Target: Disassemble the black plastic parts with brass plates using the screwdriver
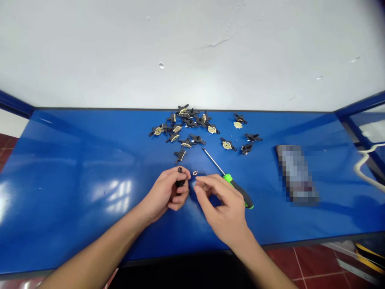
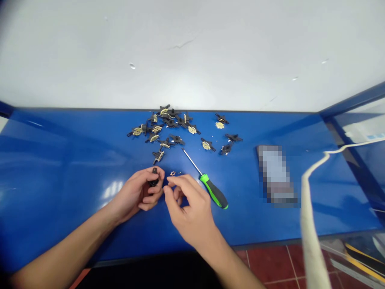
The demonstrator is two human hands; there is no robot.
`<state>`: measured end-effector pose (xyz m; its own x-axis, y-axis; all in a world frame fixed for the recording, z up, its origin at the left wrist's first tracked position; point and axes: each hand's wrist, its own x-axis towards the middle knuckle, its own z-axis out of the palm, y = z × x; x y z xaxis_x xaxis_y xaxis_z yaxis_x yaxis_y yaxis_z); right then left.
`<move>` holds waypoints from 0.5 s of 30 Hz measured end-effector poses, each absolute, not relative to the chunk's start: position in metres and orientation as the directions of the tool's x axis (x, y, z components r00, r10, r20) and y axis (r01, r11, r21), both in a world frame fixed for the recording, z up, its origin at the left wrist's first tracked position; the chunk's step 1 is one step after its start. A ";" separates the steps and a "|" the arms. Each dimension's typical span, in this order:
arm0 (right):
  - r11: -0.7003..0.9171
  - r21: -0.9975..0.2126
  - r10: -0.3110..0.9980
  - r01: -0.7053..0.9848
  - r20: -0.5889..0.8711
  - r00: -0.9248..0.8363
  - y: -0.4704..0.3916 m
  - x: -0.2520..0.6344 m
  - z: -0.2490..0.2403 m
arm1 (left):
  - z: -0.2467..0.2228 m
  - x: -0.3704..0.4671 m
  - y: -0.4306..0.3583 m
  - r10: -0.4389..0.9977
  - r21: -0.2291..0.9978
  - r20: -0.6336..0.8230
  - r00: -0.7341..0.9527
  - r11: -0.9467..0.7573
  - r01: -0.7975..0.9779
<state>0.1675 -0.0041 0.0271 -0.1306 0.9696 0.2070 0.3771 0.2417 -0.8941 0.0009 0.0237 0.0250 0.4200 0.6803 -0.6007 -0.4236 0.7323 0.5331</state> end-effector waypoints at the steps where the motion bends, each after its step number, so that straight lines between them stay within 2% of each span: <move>1: 0.235 -0.900 0.971 0.367 0.199 -0.132 -0.004 0.166 0.027 | 0.025 0.002 0.024 0.680 0.536 -0.604 0.417 0.733 -0.418; 6: 0.225 -0.910 0.971 0.349 0.177 -0.164 -0.003 0.158 0.023 | 0.026 0.005 0.021 0.680 0.554 -0.614 0.400 0.733 -0.394; 15: 0.350 -0.848 0.930 0.398 0.262 -0.259 -0.004 0.159 0.024 | 0.021 0.009 0.012 0.698 0.599 -0.626 0.348 0.716 -0.360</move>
<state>0.1588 -0.0038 0.0242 -0.2591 0.9295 0.2624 0.3977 0.3503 -0.8480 0.0094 0.0125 0.0213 0.3476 0.6983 -0.6257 -0.3601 0.7156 0.5986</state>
